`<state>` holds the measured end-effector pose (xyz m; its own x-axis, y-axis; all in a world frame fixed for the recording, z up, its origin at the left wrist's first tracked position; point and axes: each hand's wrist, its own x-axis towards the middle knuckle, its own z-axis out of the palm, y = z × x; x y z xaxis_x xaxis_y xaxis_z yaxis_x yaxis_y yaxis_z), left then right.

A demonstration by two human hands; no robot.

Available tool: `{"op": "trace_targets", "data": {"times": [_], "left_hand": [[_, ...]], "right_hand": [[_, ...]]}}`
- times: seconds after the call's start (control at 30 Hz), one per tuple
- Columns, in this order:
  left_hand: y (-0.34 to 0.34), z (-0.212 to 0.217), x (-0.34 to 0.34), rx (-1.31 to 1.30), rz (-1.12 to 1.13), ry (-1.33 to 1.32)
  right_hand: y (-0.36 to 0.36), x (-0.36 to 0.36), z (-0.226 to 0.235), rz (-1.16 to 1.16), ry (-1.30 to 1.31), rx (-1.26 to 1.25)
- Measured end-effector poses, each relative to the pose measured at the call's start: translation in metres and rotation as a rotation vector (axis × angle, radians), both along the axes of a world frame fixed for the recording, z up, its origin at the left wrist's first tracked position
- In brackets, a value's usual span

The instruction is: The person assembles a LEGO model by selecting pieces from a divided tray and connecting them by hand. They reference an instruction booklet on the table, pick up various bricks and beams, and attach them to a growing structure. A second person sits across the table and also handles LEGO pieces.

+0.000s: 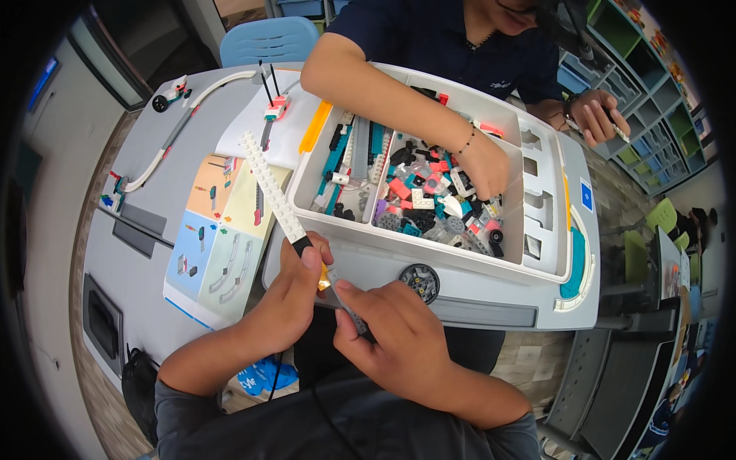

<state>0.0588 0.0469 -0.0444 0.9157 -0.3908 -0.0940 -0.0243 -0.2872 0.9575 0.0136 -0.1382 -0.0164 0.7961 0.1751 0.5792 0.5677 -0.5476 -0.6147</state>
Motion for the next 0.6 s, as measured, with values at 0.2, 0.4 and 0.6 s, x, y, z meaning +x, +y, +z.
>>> {"op": "trace_targets", "data": {"times": [0.2, 0.4, 0.6], "left_hand": [[-0.003, 0.002, -0.001, -0.088, 0.046, 0.021], [-0.003, 0.002, -0.001, -0.023, 0.050, 0.033], [0.000, -0.028, -0.003, 0.083, 0.056, 0.028]], "right_hand": [[0.003, 0.003, 0.003, 0.009, 0.004, -0.046], [0.004, -0.002, 0.004, 0.053, 0.047, -0.191], [-0.001, -0.008, 0.002, 0.124, 0.168, -0.257]]}}
